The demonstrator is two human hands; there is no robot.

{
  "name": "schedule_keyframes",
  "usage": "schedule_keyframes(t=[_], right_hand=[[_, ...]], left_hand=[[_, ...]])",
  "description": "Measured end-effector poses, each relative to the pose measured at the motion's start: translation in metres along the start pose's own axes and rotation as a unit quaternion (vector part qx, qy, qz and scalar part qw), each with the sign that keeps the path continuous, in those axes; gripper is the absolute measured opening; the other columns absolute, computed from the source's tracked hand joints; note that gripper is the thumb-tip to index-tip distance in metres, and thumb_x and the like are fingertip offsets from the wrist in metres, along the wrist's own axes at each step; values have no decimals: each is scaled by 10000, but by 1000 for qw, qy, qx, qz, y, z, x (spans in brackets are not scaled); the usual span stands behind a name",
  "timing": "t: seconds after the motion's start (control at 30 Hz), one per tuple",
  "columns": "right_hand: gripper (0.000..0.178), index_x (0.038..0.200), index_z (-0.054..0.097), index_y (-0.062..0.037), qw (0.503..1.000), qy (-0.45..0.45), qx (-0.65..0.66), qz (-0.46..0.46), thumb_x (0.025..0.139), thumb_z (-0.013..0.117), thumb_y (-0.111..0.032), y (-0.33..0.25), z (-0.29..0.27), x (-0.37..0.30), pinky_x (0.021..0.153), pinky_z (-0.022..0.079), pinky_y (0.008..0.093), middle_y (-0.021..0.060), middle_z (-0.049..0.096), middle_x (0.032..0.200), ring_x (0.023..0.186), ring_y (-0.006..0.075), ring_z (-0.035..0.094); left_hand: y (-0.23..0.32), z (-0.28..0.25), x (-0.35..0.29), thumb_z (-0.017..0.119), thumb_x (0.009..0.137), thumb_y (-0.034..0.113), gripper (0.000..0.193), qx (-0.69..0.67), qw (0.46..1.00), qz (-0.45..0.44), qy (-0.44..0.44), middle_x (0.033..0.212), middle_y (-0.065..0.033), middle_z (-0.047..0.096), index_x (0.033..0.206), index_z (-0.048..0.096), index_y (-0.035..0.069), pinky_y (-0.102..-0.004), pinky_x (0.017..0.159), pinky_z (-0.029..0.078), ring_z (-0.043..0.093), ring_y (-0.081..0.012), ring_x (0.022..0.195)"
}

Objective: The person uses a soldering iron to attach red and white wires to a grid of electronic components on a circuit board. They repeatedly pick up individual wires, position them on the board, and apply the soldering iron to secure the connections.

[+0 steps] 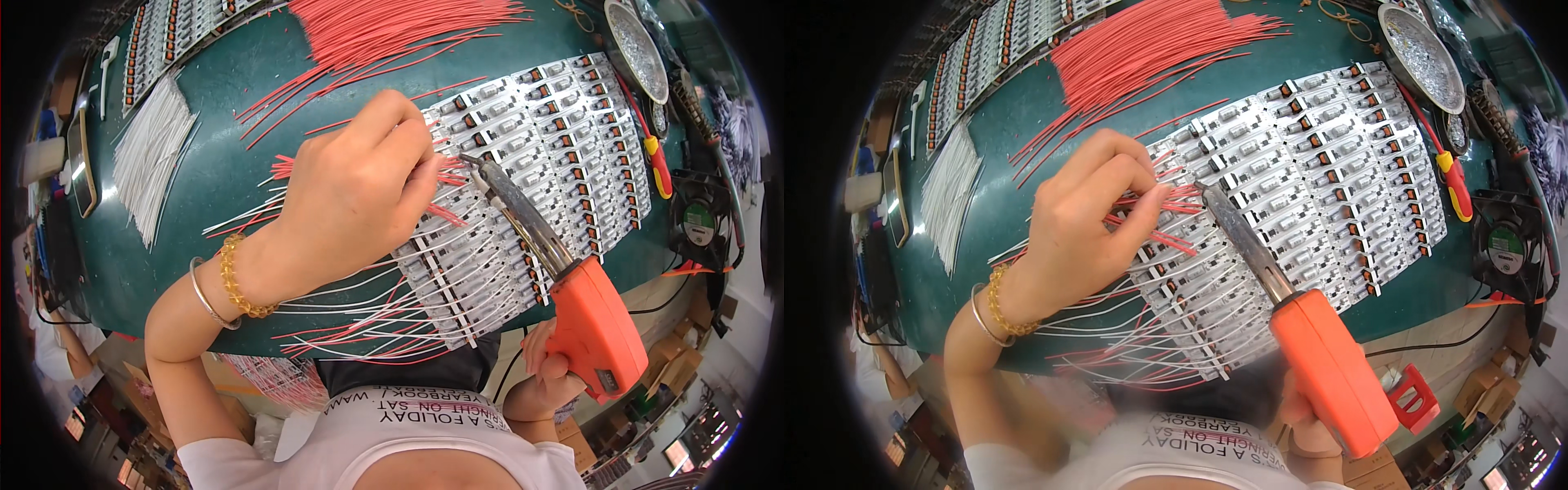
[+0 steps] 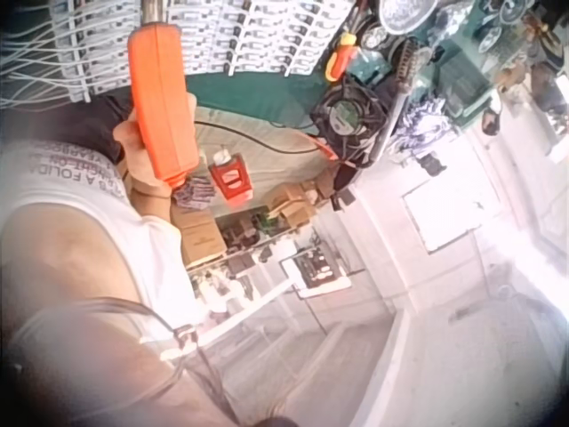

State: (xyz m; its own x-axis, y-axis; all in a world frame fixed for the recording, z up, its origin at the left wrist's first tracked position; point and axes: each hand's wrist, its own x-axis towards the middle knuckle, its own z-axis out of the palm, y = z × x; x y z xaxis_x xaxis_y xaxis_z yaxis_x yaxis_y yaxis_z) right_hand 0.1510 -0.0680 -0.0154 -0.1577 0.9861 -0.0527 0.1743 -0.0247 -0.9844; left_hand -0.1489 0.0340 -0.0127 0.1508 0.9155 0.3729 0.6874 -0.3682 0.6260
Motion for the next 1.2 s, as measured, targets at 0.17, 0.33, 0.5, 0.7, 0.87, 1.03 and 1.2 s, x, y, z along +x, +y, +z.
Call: schedule_keyframes(t=[0.17,0.33,0.5,0.7,0.87,1.03,1.2], right_hand=[[772,1201,486,136,992,75,99,-2,855,667,-531,-8,17,3,403,343,223,-12,469,498,375,85,412],[796,1233,469,143,996,64,54,3,864,649,-539,-18,21,7,401,342,214,-14,463,497,372,81,410],[815,1256,445,147,997,61,51,-9,870,644,-542,-24,22,8,407,357,215,-12,465,499,374,82,414],[815,1253,438,144,994,87,57,30,873,646,-546,-14,10,-6,413,370,224,-15,460,498,380,84,422],[792,1211,477,126,989,100,73,80,858,657,-559,-2,-1,-22,423,383,235,-21,461,499,384,82,424],[775,1147,511,105,993,82,35,74,824,681,-579,-9,8,-14,432,393,233,-25,469,499,386,79,427],[761,1129,513,97,995,62,35,71,819,685,-576,-12,9,-10,426,383,233,-23,475,498,387,79,428]], left_hand=[[1,1,1,704,775,-21,136,4,1000,4,1,861,-88,593,764,570,1,-292,563,512,618,-212,664],[0,1,1,706,779,-17,120,15,1000,9,-4,865,-88,592,784,588,2,-286,557,510,617,-207,659],[4,-3,2,720,770,-16,99,-43,999,5,-1,873,-89,590,831,645,3,-270,550,500,609,-186,667],[9,2,-4,742,745,-14,108,-48,999,-1,-7,879,-89,594,801,651,3,-257,545,487,603,-175,676],[13,4,-6,748,734,-8,119,-20,1000,-20,-6,878,-84,598,788,642,6,-270,549,486,600,-179,677],[11,3,-6,751,734,-3,124,-20,1000,-10,-4,862,-80,595,776,635,8,-274,543,484,595,-183,669],[11,3,-6,751,734,-2,125,-19,1000,-15,-10,856,-79,594,769,632,8,-274,539,481,591,-183,662]])
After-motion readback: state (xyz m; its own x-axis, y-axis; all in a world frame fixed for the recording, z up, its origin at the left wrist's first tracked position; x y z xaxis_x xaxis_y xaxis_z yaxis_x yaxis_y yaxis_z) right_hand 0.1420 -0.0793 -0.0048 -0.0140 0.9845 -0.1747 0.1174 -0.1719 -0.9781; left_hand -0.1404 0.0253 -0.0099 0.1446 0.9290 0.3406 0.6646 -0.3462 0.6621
